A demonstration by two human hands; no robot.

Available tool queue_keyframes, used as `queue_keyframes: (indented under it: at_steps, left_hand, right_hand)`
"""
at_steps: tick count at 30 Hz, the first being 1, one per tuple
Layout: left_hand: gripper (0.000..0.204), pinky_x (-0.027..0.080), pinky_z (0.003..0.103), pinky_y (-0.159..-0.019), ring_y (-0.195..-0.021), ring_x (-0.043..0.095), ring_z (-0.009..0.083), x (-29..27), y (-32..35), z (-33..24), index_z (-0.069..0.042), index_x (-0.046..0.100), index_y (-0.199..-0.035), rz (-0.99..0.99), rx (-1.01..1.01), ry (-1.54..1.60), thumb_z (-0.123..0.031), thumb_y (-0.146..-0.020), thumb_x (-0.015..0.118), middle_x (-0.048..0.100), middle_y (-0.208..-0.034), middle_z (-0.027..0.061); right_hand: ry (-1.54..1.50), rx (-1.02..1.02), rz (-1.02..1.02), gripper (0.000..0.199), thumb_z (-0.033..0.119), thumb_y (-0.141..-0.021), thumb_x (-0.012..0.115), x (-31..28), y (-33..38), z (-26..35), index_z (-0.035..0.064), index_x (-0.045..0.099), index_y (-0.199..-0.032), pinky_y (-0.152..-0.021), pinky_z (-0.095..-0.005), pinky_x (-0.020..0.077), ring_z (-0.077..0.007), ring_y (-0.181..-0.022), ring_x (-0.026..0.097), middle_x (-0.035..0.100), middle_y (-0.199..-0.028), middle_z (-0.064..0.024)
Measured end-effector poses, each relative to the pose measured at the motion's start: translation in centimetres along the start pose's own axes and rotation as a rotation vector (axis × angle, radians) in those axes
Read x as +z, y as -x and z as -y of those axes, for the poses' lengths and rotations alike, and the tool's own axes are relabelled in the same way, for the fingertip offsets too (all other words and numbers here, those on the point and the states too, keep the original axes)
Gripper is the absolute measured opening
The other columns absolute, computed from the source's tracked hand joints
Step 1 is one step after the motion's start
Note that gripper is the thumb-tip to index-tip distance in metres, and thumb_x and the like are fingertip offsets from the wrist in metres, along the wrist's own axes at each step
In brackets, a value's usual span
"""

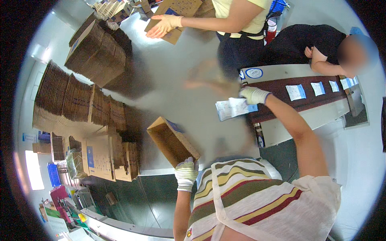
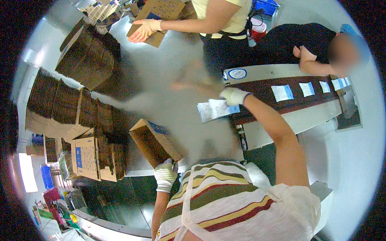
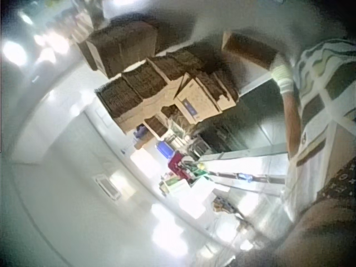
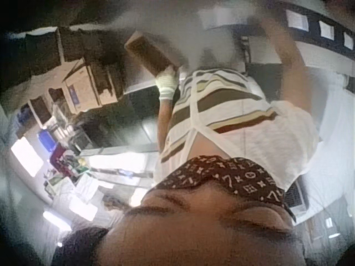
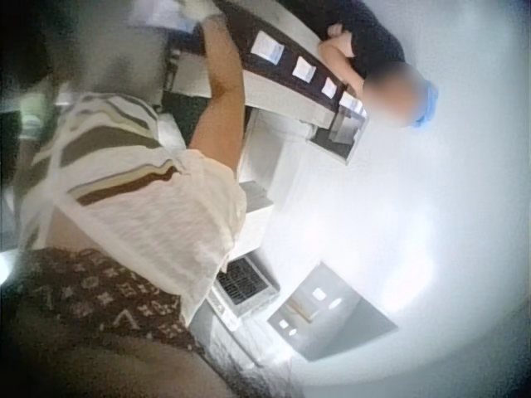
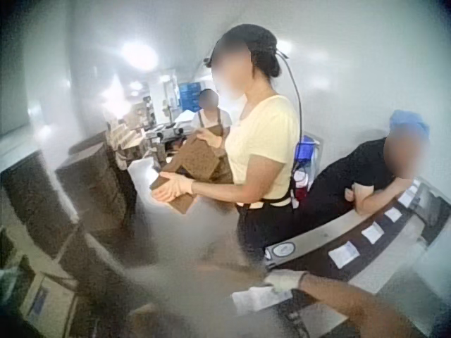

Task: The person picks up blue packets from a conveyor belt and stacks them inside small cardboard boxes.

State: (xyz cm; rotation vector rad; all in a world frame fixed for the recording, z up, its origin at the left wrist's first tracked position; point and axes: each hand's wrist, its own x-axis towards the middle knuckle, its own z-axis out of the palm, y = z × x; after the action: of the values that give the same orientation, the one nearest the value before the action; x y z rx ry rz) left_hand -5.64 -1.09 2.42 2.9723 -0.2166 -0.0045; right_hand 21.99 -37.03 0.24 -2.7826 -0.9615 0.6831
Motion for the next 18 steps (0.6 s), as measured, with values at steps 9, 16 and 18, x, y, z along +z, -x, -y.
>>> queue_keyframes:
  at_steps: [9,16,18]
  left_hand:
    - [0.021,0.047,0.042,-0.059,-0.062,0.059,0.0308,0.4,0.1,0.4,-0.010,0.052,-0.077,-0.059,0.000,0.009,-0.029,-0.078,0.060,0.059,-0.069,0.0098]
    - [0.021,0.047,0.042,-0.059,-0.062,0.059,0.0312,0.7,-0.2,0.8,-0.008,0.054,-0.083,-0.037,0.007,0.040,-0.029,-0.080,0.058,0.060,-0.071,0.0114]
    - [0.024,0.046,0.043,-0.058,-0.063,0.059,0.0323,0.5,-0.1,0.7,-0.008,0.055,-0.083,-0.029,0.001,0.056,-0.031,-0.081,0.058,0.060,-0.071,0.0127]
  right_hand:
    - [0.104,0.282,0.288,0.065,0.038,-0.060,0.072,4.1,-5.8,7.4,0.0113,0.057,-0.117,-0.095,-0.0447,0.0413,-0.0330,-0.109,0.055,0.060,-0.114,-0.0154]
    - [0.306,-0.041,-0.180,0.044,0.026,-0.072,0.065,11.3,2.4,16.0,0.0055,0.057,-0.110,-0.103,-0.0477,0.0295,-0.0306,-0.110,0.052,0.059,-0.113,-0.0137]
    - [-0.337,-0.013,-0.057,0.042,0.023,-0.074,0.065,13.6,3.0,16.0,0.0047,0.056,-0.111,-0.102,-0.0450,0.0330,-0.0275,-0.110,0.054,0.059,-0.114,-0.0136]
